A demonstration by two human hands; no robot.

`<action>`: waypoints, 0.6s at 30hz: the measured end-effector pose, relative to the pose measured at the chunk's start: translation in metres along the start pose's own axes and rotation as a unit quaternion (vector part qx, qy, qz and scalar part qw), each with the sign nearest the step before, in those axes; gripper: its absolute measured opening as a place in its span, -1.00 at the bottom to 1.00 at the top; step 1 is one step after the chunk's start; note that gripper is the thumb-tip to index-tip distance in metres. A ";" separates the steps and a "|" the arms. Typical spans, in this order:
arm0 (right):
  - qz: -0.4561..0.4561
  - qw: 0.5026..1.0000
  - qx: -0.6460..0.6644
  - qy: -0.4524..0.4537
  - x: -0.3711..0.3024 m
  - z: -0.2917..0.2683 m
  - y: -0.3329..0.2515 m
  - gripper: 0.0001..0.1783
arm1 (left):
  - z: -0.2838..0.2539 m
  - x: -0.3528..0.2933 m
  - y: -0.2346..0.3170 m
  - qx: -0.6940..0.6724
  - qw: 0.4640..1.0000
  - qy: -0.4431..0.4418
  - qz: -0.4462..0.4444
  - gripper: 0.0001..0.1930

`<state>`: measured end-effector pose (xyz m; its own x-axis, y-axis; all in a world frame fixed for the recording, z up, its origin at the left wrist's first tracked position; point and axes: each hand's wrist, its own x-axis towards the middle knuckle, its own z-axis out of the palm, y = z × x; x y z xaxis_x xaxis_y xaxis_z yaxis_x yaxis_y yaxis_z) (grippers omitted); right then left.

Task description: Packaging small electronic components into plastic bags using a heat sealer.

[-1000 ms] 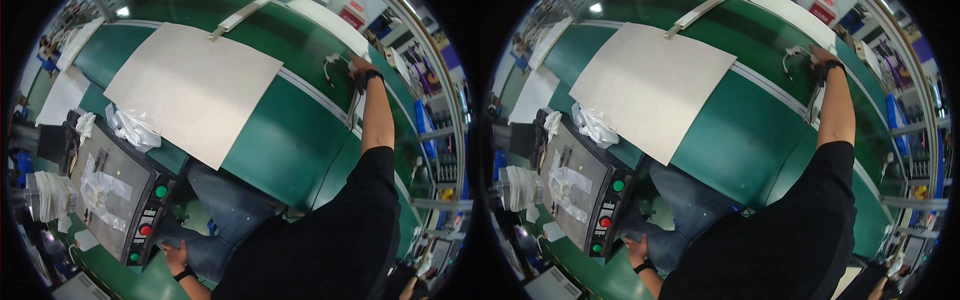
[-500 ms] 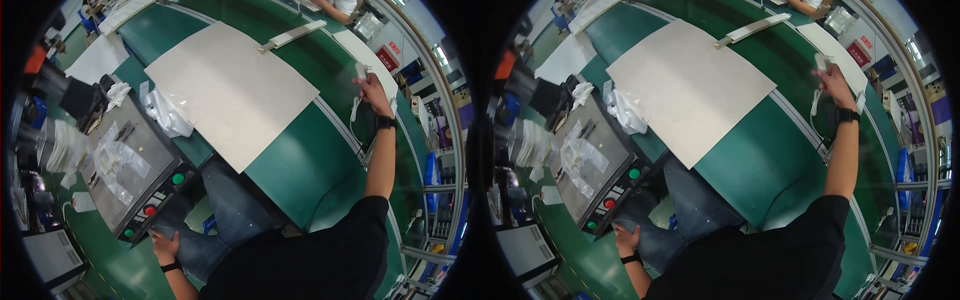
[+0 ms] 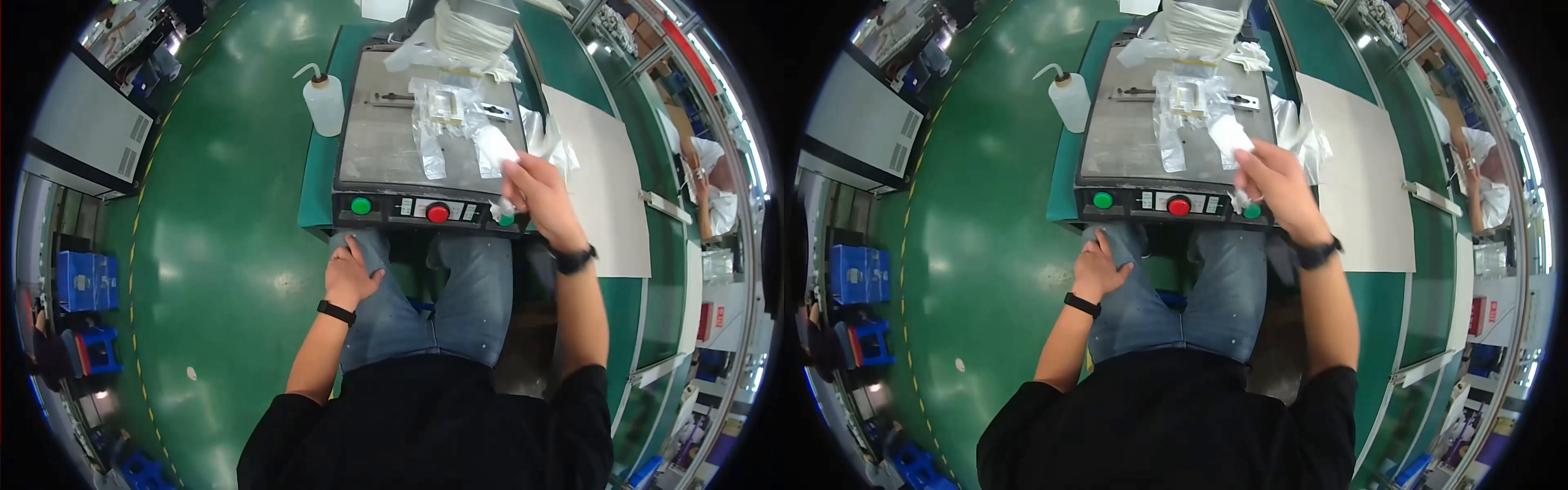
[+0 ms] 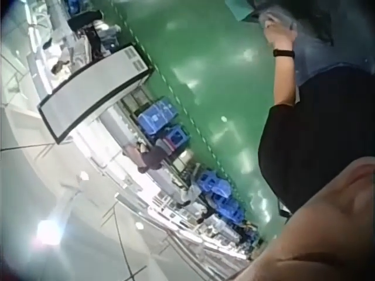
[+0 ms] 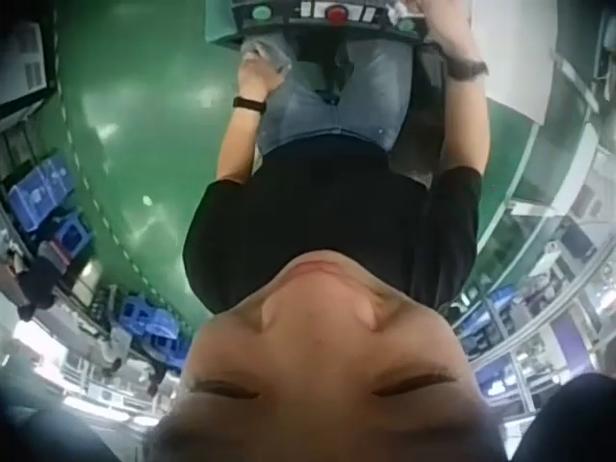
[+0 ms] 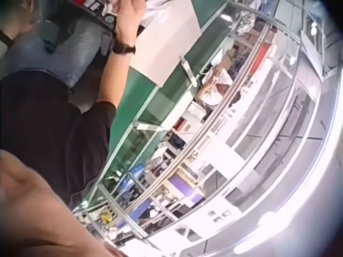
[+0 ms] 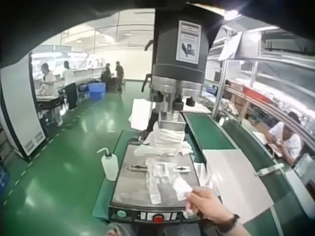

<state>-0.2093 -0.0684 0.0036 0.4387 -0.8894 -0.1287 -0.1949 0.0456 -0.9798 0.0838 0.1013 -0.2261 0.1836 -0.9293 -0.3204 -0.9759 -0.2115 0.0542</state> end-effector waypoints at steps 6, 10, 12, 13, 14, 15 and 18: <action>-0.181 0.865 -0.437 0.167 0.120 0.049 0.030 -0.69 | 0.003 -0.004 -0.008 -0.022 0.999 0.037 0.026 0.18; -0.110 0.757 -0.628 0.146 0.144 0.062 0.021 -0.57 | -0.010 -0.004 -0.009 -0.060 0.998 0.005 0.016 0.16; -0.062 0.758 -0.632 0.149 0.145 0.071 0.020 -0.49 | -0.011 -0.002 -0.012 -0.062 0.998 0.004 0.015 0.15; -0.036 0.759 -0.633 0.150 0.144 0.075 0.018 -0.45 | -0.009 -0.002 -0.012 -0.060 0.998 0.004 0.017 0.15; -0.034 0.759 -0.634 0.145 0.140 0.078 0.014 -0.45 | -0.008 -0.002 -0.013 -0.058 0.998 0.004 0.019 0.14; -0.067 0.743 -0.650 0.141 0.135 0.080 0.009 -0.42 | -0.007 -0.003 -0.016 -0.059 0.998 0.000 0.017 0.14; -0.133 0.709 -0.678 0.138 0.130 0.078 0.002 -0.36 | -0.011 -0.003 -0.026 -0.075 0.995 0.048 0.047 0.10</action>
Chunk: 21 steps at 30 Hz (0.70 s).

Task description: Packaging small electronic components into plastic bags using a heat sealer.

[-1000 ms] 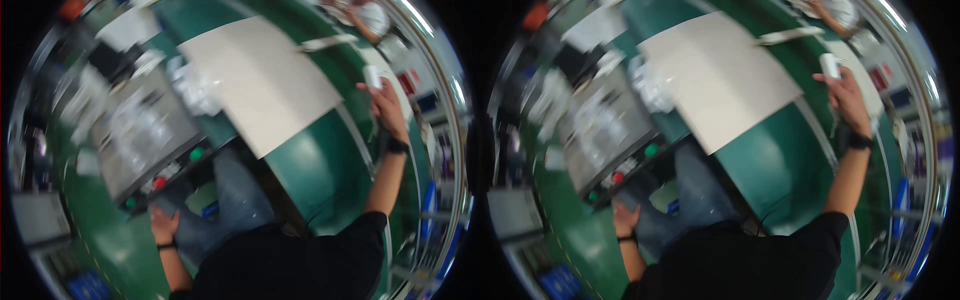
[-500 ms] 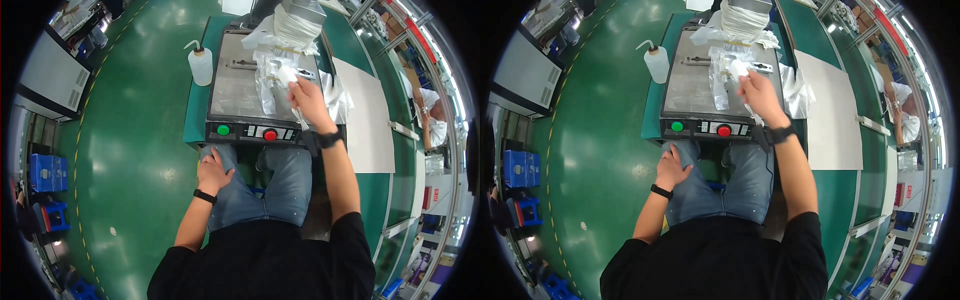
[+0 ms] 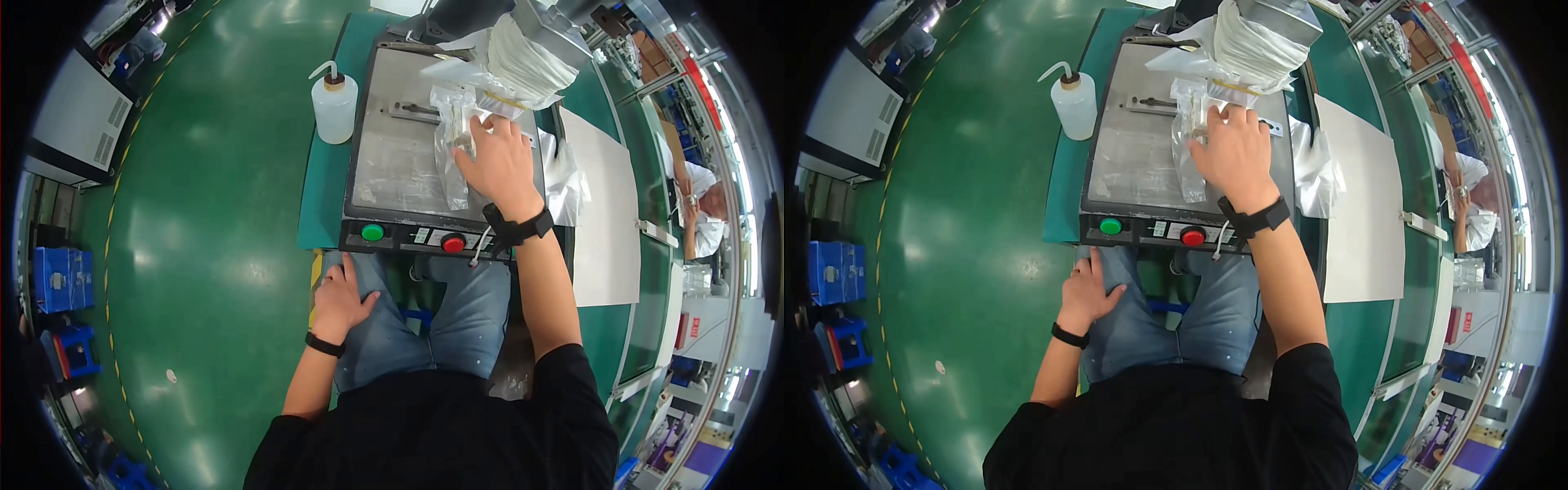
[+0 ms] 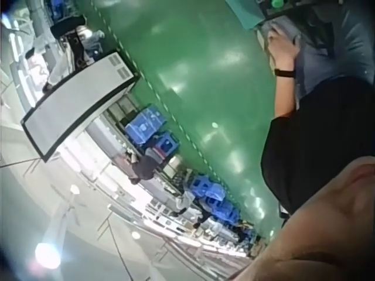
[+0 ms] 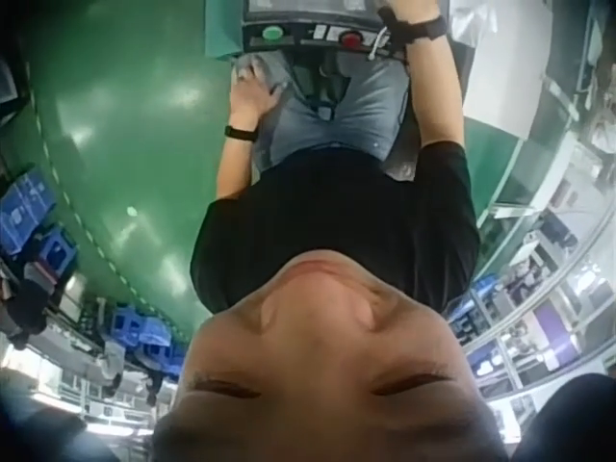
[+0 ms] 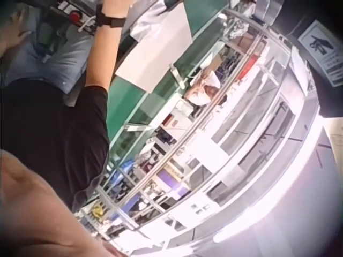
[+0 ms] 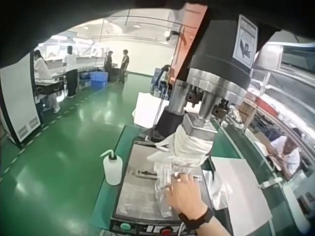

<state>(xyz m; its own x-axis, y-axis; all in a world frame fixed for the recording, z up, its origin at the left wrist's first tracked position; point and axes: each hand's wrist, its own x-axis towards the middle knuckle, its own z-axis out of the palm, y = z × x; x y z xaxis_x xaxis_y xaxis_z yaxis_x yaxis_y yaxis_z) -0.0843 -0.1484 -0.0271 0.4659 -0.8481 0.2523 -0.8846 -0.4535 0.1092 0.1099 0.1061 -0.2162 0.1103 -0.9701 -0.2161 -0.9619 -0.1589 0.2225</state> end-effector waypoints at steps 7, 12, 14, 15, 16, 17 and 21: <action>-0.032 0.990 0.139 0.000 -0.011 0.001 0.038 -0.36 | -0.088 -0.007 0.017 -0.182 0.977 0.052 0.096 -0.38; 0.008 0.938 0.319 0.133 -0.087 0.002 0.053 -0.59 | -0.108 0.018 0.045 -0.459 0.856 0.176 0.158 -0.84; 0.175 0.884 0.428 0.066 -0.137 -0.003 0.052 -0.69 | -0.107 0.027 0.050 -0.472 0.848 0.186 0.150 -0.88; 0.266 0.830 0.490 0.022 -0.159 0.008 0.053 -0.66 | -0.103 0.035 0.050 -0.488 0.839 0.191 0.146 -0.91; 0.265 0.828 0.493 0.021 -0.179 0.020 0.048 -0.66 | -0.097 0.038 0.050 -0.505 0.829 0.196 0.140 -0.94; 0.272 0.817 0.506 0.050 -0.196 0.031 0.046 -0.62 | -0.092 0.041 0.048 -0.503 0.830 0.196 0.140 -0.94; 0.233 0.819 0.504 0.146 -0.207 0.047 0.051 -0.60 | -0.082 0.045 0.042 -0.565 0.802 0.163 0.102 -0.91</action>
<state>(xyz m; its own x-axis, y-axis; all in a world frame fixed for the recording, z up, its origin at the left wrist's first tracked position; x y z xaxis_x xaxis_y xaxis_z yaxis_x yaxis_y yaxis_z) -0.2251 -0.0087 -0.1194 -0.0729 -0.9585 0.2756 -0.4288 -0.2193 -0.8764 0.0945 0.0411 -0.1390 0.2168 -0.9641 0.1532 -0.1475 0.1227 0.9814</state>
